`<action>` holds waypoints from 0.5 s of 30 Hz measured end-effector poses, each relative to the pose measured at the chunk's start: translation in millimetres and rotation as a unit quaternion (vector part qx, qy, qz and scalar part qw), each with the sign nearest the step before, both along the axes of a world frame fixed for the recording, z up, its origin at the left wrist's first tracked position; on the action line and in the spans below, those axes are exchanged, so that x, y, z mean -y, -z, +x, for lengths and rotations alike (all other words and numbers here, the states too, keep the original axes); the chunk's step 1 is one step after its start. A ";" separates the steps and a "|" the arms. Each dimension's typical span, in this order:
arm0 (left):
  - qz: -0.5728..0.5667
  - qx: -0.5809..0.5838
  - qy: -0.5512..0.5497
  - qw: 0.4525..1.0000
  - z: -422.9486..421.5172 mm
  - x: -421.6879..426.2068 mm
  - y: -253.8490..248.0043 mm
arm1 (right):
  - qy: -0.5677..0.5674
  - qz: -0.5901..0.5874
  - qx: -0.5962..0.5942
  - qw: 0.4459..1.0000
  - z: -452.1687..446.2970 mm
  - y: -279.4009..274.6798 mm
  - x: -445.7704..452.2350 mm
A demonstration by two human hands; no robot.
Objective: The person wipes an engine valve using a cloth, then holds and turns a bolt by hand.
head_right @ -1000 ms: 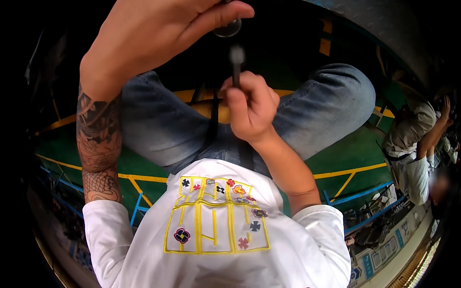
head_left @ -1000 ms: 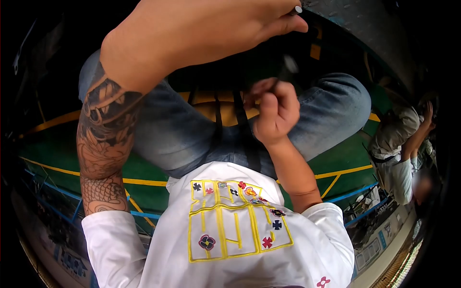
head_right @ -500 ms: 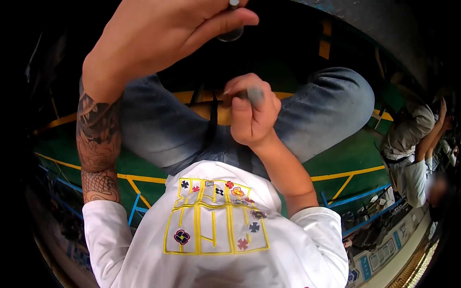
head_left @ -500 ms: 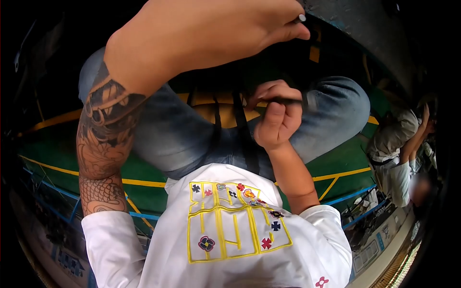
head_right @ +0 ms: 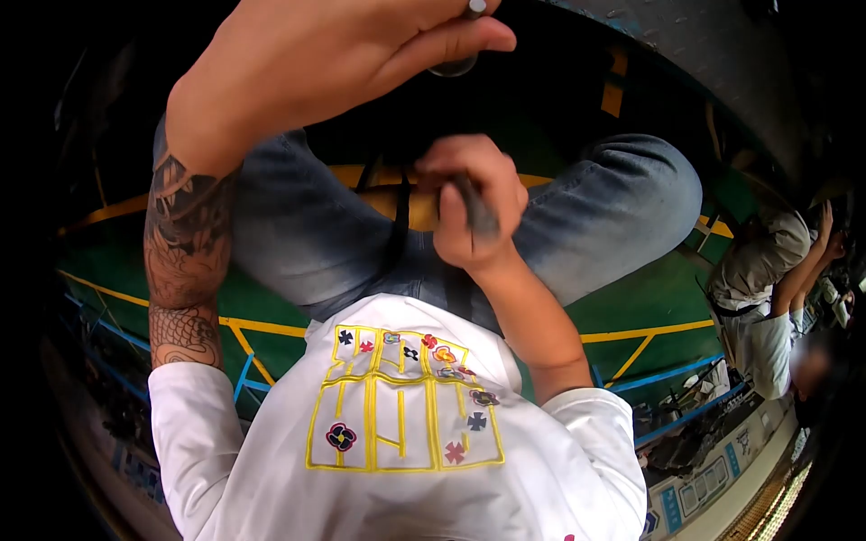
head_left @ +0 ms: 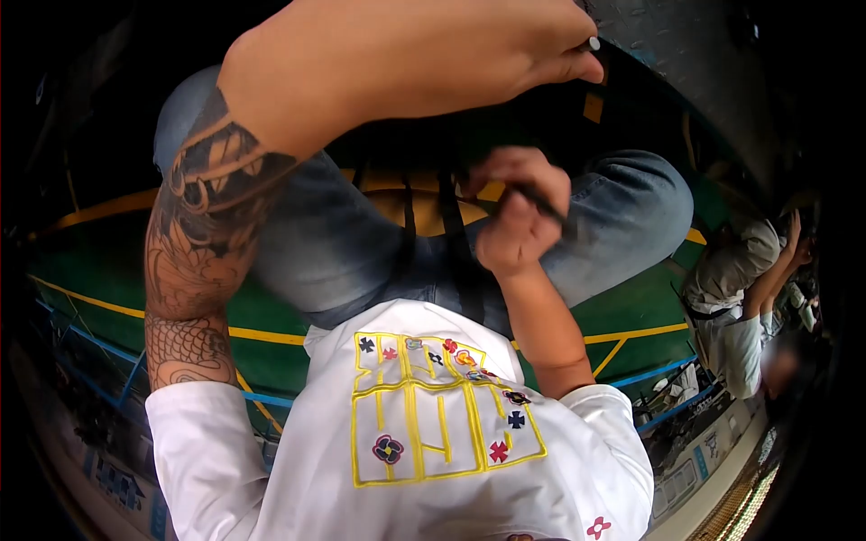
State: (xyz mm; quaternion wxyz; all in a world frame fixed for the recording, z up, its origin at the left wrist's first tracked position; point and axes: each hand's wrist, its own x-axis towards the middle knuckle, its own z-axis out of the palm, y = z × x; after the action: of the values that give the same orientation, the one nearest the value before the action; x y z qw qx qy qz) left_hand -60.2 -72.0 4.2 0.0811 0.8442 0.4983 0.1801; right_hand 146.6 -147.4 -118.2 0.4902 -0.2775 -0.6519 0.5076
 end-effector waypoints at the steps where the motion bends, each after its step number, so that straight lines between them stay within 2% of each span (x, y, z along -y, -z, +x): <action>1: -0.002 0.004 0.002 1.000 -0.2 -0.1 1.3 | -0.011 -0.079 0.037 0.996 1.1 -0.9 3.0; 3: 0.010 0.010 0.011 1.000 -0.9 0.5 1.6 | -0.031 -0.226 0.105 0.968 -0.9 -0.5 3.2; 5: 0.030 0.015 0.017 0.999 -2.3 1.7 3.6 | -0.008 -0.007 0.052 0.999 4.6 -4.6 2.4; 7: 0.038 0.017 0.013 0.999 -4.1 1.9 5.5 | 0.017 -0.041 -0.031 0.999 -3.2 -1.8 1.7; 9: 0.041 0.025 0.010 0.999 -0.9 4.6 4.3 | -0.015 -0.277 0.040 0.960 -2.7 7.6 0.5; 10: 0.046 0.030 0.009 0.998 0.2 6.4 2.7 | -0.008 -0.214 0.076 0.974 1.7 4.9 3.2; 13: 0.053 0.000 0.005 0.999 -3.2 0.8 4.7 | 0.014 -0.011 -0.061 0.998 -2.7 0.1 0.6; 14: 0.032 -0.007 0.003 0.999 -2.5 1.6 4.8 | 0.019 -0.050 -0.050 0.997 -4.0 2.9 2.1; 15: 0.011 -0.014 0.000 1.000 -2.1 2.1 5.1 | 0.009 -0.204 0.046 0.978 -3.1 1.7 3.6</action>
State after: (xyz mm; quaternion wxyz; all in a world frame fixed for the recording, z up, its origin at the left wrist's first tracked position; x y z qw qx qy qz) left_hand -62.3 -74.1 -0.9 0.0651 0.8474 0.4975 0.1736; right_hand 143.4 -151.0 -119.9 0.3974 -0.4010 -0.5538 0.6121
